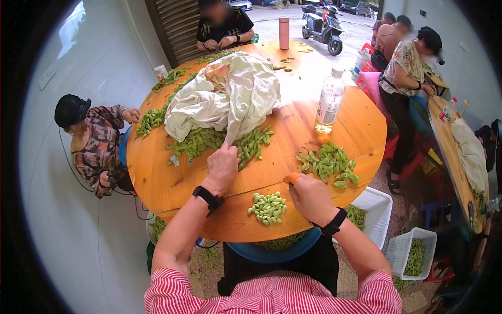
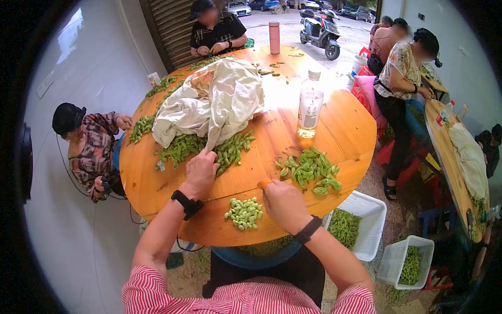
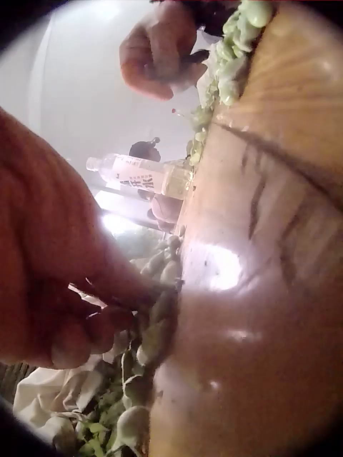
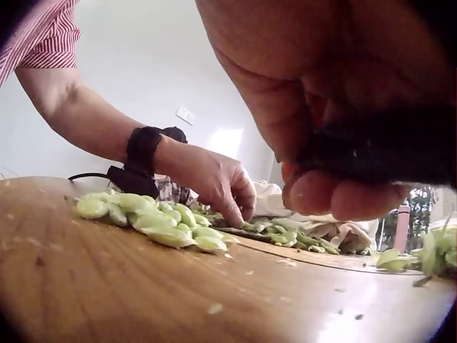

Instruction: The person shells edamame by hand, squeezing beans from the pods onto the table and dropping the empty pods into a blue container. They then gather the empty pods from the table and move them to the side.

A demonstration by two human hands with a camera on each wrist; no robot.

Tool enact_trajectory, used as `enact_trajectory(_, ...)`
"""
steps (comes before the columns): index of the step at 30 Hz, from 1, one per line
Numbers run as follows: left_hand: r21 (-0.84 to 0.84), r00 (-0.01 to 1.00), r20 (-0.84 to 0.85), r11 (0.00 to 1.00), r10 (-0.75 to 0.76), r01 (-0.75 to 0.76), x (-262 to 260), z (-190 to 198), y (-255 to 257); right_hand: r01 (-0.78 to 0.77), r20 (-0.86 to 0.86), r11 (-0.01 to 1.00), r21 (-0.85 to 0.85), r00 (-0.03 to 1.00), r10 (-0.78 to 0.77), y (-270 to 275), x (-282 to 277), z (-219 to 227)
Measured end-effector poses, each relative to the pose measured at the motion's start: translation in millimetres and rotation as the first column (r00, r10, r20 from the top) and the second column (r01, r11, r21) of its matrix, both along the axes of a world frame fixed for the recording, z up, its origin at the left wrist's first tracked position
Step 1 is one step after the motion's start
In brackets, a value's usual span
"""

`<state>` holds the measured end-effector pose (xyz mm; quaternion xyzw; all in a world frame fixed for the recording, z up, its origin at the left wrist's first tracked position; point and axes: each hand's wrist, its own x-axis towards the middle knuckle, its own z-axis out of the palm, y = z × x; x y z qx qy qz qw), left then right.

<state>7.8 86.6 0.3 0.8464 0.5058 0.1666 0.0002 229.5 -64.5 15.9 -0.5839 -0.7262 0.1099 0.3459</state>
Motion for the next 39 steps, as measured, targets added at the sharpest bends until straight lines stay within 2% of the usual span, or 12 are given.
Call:
enact_trajectory(5, 0.074, 0.987, 0.157, 0.997, -0.033, 0.022, -5.6, 5.1, -5.0, 0.006, -0.013, 0.999, -0.04, 1.0, -0.006, -1.3, -2.5, -6.9)
enact_trajectory(7, 0.073, 0.973, 0.228, 0.997, -0.037, 0.021, -5.6, 12.3, -16.2, -0.045, -0.041, 0.999, 0.024, 0.998, 0.046, -2.8, 1.3, -7.3)
enact_trajectory(10, -0.162, 0.783, 0.621, 0.973, -0.027, 0.162, -4.2, 6.0, -32.5, -0.042, -0.135, 0.998, 0.042, 0.99, 0.047, -1.9, -0.1, -6.4)
enact_trajectory(11, -0.166, 0.782, 0.622, 0.97, -0.034, 0.175, -1.8, 2.2, -40.6, -0.029, -0.134, 0.999, 0.038, 0.99, 0.034, -1.4, -3.0, -4.5)
enact_trajectory(13, -0.449, 0.588, 0.79, 0.817, 0.175, 0.361, 9.3, 10.5, -65.7, 0.018, -0.353, 0.999, -0.031, 0.935, -0.028, -0.4, -11.3, 2.5)
enact_trajectory(17, -0.525, 0.527, 0.814, 0.696, 0.243, 0.489, 21.4, 12.9, -100.1, -0.02, -0.399, 0.998, -0.057, 0.917, -0.005, 0.4, -12.3, -1.1)
enact_trajectory(24, -0.426, 0.566, 0.821, 0.74, 0.075, 0.52, 27.6, 2.4, -106.3, -0.007, -0.406, 0.993, -0.118, 0.913, -0.042, -3.4, -9.2, -7.5)
enact_trajectory(30, -0.227, 0.646, 0.751, 0.864, -0.139, 0.45, 35.0, 13.8, -106.6, -0.006, -0.303, 0.999, -0.053, 0.953, -0.01, -3.4, -6.8, -4.8)
enact_trajectory(32, -0.035, 0.692, 0.646, 0.893, -0.322, 0.448, 36.4, 14.9, -106.3, 0.005, -0.23, 1.0, -0.031, 0.973, -0.012, -5.3, -8.3, -1.1)
enact_trajectory(33, -0.035, 0.692, 0.646, 0.893, -0.322, 0.448, 38.0, 16.6, -107.7, 0.014, -0.155, 1.0, -0.008, 0.988, -0.015, -5.9, -9.1, 0.0)
enact_trajectory(35, 0.145, 0.744, 0.5, 0.89, -0.443, 0.432, 41.8, 21.5, -111.7, 0.033, -0.151, 0.999, -0.003, 0.988, -0.033, -3.9, -11.9, -3.5)
enact_trajectory(39, 0.203, 0.749, 0.445, 0.87, -0.49, 0.449, 43.8, 25.0, -112.5, 0.026, -0.169, 1.0, -0.001, 0.985, -0.026, -1.8, -9.8, -3.5)
